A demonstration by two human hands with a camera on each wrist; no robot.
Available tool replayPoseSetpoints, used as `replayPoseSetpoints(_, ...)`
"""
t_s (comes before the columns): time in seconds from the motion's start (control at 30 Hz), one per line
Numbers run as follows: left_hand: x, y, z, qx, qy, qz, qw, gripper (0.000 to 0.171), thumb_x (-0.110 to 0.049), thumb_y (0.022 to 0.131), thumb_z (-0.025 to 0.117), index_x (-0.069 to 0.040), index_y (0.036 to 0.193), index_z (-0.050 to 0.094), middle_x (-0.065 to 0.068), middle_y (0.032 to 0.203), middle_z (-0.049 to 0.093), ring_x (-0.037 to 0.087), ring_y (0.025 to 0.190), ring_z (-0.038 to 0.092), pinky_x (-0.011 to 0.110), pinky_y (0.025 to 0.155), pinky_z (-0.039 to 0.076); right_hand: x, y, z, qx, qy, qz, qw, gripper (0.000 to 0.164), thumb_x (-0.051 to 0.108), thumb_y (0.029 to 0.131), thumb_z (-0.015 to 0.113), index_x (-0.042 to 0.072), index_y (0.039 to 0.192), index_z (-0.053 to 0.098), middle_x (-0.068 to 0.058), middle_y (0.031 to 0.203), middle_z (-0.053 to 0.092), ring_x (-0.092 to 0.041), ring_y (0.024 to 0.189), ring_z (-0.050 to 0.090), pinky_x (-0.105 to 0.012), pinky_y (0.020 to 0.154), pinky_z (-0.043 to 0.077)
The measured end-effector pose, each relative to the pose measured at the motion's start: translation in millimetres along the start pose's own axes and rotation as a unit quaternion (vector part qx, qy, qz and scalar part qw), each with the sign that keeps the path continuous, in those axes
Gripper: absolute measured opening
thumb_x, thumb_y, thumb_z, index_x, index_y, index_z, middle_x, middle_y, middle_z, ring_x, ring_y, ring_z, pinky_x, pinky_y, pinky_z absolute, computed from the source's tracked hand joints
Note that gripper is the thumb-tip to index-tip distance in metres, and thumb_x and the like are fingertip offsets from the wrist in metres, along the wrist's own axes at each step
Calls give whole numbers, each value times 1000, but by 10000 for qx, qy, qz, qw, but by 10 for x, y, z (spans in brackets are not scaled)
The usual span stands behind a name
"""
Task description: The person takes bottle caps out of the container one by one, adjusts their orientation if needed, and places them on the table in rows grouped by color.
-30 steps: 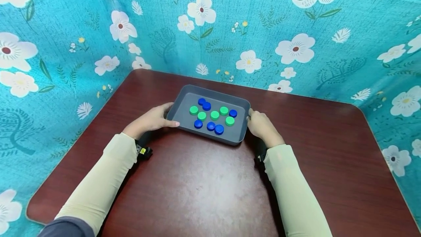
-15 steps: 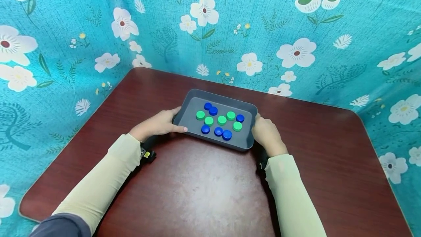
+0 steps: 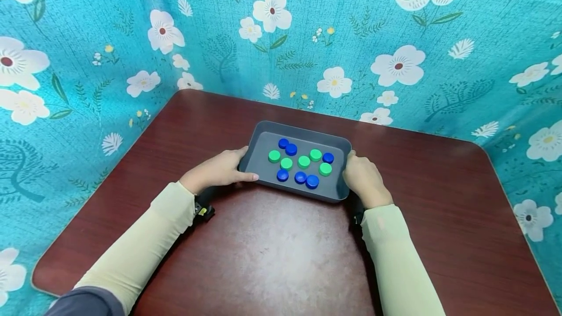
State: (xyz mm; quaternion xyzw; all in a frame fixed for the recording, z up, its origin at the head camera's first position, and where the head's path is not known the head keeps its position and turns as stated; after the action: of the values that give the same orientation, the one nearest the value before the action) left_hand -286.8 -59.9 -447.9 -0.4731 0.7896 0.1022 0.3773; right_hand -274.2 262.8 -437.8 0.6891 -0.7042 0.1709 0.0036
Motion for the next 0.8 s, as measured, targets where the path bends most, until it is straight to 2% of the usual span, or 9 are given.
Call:
replayPoseSetpoints(0.13, -11, 2, -3, -31, 290, 2, 9996, 90, -54, 84, 72, -5, 147, 29, 3, 87, 64, 15, 58, 65, 31, 73, 51, -17, 5, 23, 182, 45, 11, 9998, 59, 10, 101, 39, -15, 148, 13, -40, 138, 36, -48, 111, 52, -63, 93, 42)
replayPoseSetpoints(0.23, -19, -2, -8, -40, 389, 3, 9992, 91, -54, 84, 71, -5, 148, 28, 3, 89, 63, 14, 58, 64, 31, 73, 51, -16, 7, 18, 204, 10, -91, 9997, 59, 10, 102, 38, -15, 148, 12, -40, 138, 37, -46, 111, 52, -62, 93, 44)
replayPoseSetpoints(0.37, -27, -19, -18, -121, 552, -53, 9984, 91, -53, 85, 71, -5, 148, 27, 3, 92, 60, 13, 57, 63, 31, 72, 51, -7, 10, -6, 143, -88, -407, 9990, 58, 10, 102, 39, -16, 148, 14, -40, 131, 44, -41, 104, 56, -56, 87, 50)
replayPoseSetpoints(0.47, -33, -34, -2, -137, 767, -120, 9969, 91, -56, 85, 70, -4, 148, 28, 3, 94, 58, 11, 56, 63, 29, 72, 50, -11, -3, -10, 142, -122, -628, 9978, 58, 10, 102, 41, -16, 147, 15, -37, 119, 52, -39, 100, 58, -52, 81, 52)
replayPoseSetpoints(0.63, -78, -33, 54, -1, 825, -57, 9966, 94, -56, 85, 69, -2, 150, 25, 5, 99, 57, 11, 58, 63, 29, 74, 51, -66, -43, -8, 141, -200, -830, 9963, 56, 8, 101, 42, -20, 144, 19, -39, 122, 52, -43, 105, 58, -56, 87, 50)
replayPoseSetpoints(0.8, -47, -26, 15, -103, 917, -123, 9957, 96, -57, 84, 69, -4, 151, 25, 6, 101, 56, 10, 57, 62, 30, 74, 50, -51, 4, -18, 21, -236, -950, 9952, 54, 7, 101, 40, -21, 143, 21, -41, 131, 44, -46, 112, 55, -59, 93, 45)
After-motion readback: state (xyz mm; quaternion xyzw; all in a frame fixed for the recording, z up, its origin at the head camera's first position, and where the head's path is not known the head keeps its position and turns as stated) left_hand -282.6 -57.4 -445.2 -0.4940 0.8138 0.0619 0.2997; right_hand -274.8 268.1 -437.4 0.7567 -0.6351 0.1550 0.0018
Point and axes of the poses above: each hand's wrist, its own y-axis towards the middle knuckle, its own z-axis out of the palm, x = y × z, the point moved 7 cm from there along y, towards the middle knuckle
